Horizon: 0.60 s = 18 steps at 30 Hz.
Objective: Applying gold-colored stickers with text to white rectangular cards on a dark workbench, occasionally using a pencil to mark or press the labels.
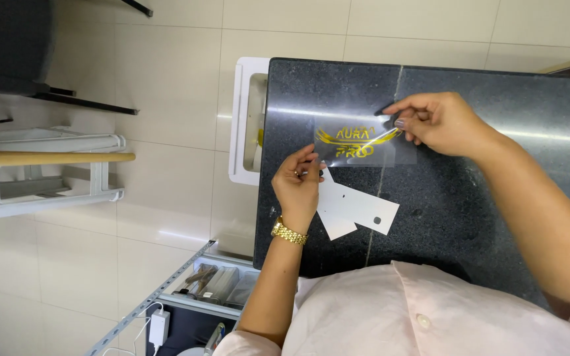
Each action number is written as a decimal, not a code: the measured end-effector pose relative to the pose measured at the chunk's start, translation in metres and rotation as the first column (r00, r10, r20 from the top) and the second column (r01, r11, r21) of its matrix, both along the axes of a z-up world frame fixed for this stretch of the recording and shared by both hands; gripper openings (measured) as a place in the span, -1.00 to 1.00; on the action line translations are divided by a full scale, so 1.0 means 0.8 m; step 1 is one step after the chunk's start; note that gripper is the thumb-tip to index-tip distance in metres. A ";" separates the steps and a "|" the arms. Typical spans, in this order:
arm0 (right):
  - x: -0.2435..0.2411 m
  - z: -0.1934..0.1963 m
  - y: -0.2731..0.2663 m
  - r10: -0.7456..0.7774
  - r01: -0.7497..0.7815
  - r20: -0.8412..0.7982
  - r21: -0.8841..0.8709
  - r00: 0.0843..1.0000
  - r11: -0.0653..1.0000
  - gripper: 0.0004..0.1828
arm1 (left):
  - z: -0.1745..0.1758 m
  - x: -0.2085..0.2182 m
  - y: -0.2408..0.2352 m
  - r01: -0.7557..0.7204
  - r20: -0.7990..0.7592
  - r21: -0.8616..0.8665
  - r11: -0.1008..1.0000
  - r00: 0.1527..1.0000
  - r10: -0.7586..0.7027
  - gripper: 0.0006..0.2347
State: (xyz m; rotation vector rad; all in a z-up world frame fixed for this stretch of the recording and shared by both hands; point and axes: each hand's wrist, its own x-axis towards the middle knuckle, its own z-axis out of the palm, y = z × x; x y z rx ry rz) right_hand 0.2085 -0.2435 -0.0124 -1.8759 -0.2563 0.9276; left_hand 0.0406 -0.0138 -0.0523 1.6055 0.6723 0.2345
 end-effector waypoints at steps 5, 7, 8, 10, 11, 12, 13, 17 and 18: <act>-0.010 -0.020 0.006 -0.012 0.010 0.052 0.049 0.999 0.999 -0.64 | 0.005 0.001 -0.002 -0.024 0.026 -0.007 1.000 0.999 0.024 -0.78; -0.013 -0.024 0.005 -0.042 0.032 0.094 0.105 0.995 0.994 -0.66 | 0.004 0.001 -0.004 -0.041 0.050 -0.028 0.999 0.998 0.043 -0.75; -0.013 -0.024 0.005 -0.037 0.028 0.099 0.092 0.994 0.995 -0.65 | 0.003 0.001 -0.005 -0.047 0.051 -0.038 0.998 0.997 0.049 -0.75; -0.012 -0.021 0.005 -0.032 0.024 0.102 0.081 0.994 0.996 -0.65 | 0.004 0.001 -0.005 -0.053 0.052 -0.047 0.998 0.997 0.056 -0.75; -0.012 -0.019 0.005 -0.030 0.023 0.093 0.077 0.995 0.997 -0.65 | 0.005 0.001 -0.005 -0.053 0.051 -0.043 0.998 0.997 0.055 -0.75; -0.012 -0.017 0.005 -0.027 0.021 0.084 0.073 0.996 0.997 -0.65 | 0.006 0.002 -0.006 -0.052 0.050 -0.039 0.998 0.997 0.054 -0.75; -0.012 -0.021 0.004 -0.028 0.022 0.083 0.073 0.996 0.997 -0.65 | 0.007 0.002 -0.006 -0.052 0.049 -0.040 0.998 0.997 0.054 -0.75; -0.012 -0.018 0.004 -0.020 0.015 0.072 0.067 0.997 0.998 -0.66 | 0.006 0.001 -0.006 -0.055 0.055 -0.049 0.997 0.997 0.058 -0.76; -0.012 -0.013 0.005 -0.016 0.012 0.070 0.059 0.997 0.998 -0.66 | 0.006 0.001 -0.006 -0.058 0.058 -0.052 0.997 0.996 0.061 -0.75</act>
